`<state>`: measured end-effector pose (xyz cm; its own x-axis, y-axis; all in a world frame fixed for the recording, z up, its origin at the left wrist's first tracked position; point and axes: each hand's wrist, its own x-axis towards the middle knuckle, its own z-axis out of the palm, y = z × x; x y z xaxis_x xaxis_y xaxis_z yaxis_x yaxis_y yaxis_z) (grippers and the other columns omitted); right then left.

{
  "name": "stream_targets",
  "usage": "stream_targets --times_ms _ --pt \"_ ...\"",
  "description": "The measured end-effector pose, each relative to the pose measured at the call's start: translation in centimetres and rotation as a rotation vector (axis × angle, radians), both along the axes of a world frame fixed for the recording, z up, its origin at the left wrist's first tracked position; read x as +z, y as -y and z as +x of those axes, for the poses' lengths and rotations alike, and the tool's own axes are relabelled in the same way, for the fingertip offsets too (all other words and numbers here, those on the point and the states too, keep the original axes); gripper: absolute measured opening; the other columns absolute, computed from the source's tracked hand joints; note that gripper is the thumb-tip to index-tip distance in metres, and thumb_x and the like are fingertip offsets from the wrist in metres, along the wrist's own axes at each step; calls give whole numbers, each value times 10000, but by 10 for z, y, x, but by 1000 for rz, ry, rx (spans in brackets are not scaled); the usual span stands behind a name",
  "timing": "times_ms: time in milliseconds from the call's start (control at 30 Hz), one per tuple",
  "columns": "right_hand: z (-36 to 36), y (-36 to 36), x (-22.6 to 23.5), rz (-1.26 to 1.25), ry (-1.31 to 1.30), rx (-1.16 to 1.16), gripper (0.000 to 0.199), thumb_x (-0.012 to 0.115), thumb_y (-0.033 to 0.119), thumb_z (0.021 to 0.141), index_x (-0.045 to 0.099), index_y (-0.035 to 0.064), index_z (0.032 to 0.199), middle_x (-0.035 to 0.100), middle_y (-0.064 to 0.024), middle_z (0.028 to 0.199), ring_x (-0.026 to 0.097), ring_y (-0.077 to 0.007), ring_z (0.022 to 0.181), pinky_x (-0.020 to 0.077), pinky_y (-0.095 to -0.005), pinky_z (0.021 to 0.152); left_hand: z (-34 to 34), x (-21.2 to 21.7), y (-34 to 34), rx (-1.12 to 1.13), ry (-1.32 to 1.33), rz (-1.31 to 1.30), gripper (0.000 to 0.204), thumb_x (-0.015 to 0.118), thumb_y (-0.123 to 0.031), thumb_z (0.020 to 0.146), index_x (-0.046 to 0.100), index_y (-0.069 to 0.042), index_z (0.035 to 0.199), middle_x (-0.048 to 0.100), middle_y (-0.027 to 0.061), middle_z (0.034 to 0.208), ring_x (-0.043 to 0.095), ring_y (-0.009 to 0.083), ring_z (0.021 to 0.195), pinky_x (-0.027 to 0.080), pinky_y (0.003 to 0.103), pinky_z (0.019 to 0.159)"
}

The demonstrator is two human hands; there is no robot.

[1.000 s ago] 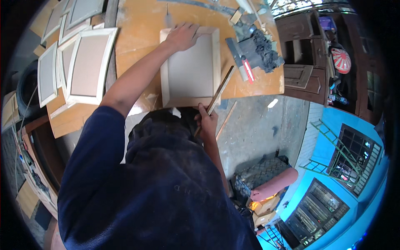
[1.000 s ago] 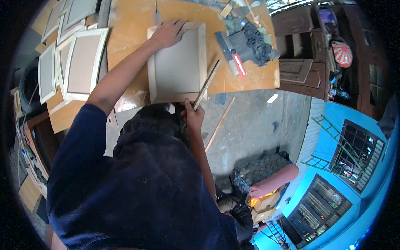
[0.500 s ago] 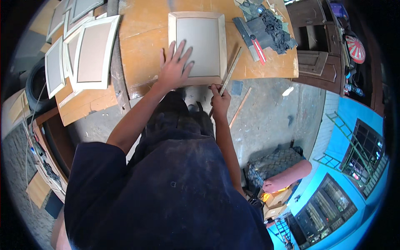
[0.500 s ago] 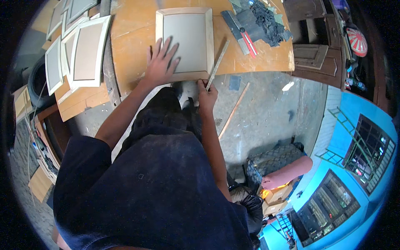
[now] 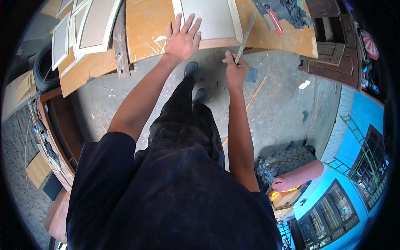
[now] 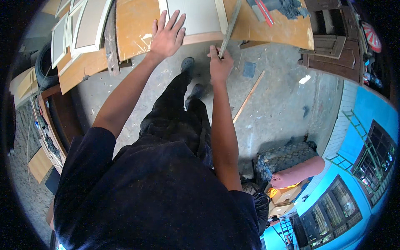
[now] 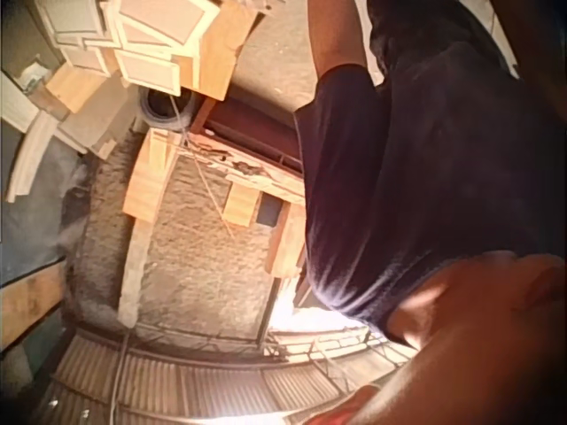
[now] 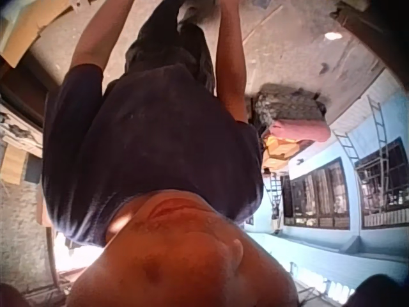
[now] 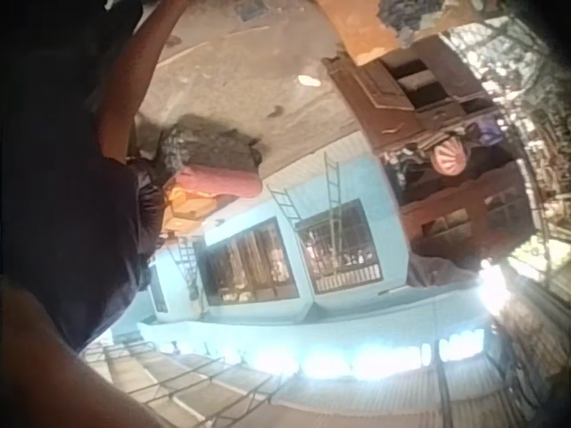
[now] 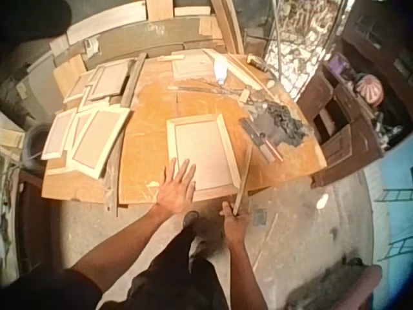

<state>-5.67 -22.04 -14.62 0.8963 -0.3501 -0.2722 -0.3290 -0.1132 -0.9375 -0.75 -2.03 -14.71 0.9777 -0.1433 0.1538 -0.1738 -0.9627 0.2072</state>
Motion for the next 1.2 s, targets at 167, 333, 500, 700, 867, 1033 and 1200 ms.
stream_targets --times_ms 167,333,500,700,867,1033,1200 --pt "-46 10 -7 90 -40 -52 249 736 217 907 685 -26 916 681 -59 726 569 -119 643 458 -297 648 1 -6 0 9 1 8 548 329 -416 1028 345 -234 1545 260 43 1632 110 364 1525 109 630 1208" --pt "-82 17 1 163 -137 -124 260 731 242 923 675 -8 886 650 -30 708 505 -90 617 406 -287 599 2 -10 -6 15 1 41 554 322 -428 1031 325 -250 1555 244 32 1640 109 347 1530 104 618 1217" --pt "-103 26 -6 88 -120 -70 325 731 316 929 652 33 791 587 8 663 462 -62 589 345 -259 538 6 6 -2 -24 -89 3 566 367 -380 1026 365 -117 1527 281 125 1615 168 406 1502 178 623 1187" --pt "-114 21 -9 177 -150 -102 368 723 341 934 628 55 723 553 20 641 441 -63 563 335 -263 525 4 27 -1 -7 -160 32 564 365 -418 1026 386 -150 1521 301 116 1608 149 410 1507 193 628 1182" --pt "-118 24 -20 161 -118 -42 325 685 333 962 667 20 876 573 -6 649 408 -46 435 293 -235 408 6 32 -1 -20 -180 28 568 370 -417 1024 378 -150 1526 302 117 1608 144 406 1510 195 624 1183" --pt "-116 24 -17 187 -114 -43 334 688 342 959 673 18 881 560 3 644 413 -46 448 301 -238 419 7 23 0 -8 -203 30 571 373 -414 1024 370 -150 1530 297 113 1612 140 404 1512 193 621 1183" --pt "-109 16 -15 122 -92 -5 378 663 381 970 676 23 847 523 23 625 419 -49 473 320 -235 444 5 -2 -9 -7 -25 47 564 298 -426 1032 296 -247 1567 231 40 1646 120 344 1530 101 644 1203"
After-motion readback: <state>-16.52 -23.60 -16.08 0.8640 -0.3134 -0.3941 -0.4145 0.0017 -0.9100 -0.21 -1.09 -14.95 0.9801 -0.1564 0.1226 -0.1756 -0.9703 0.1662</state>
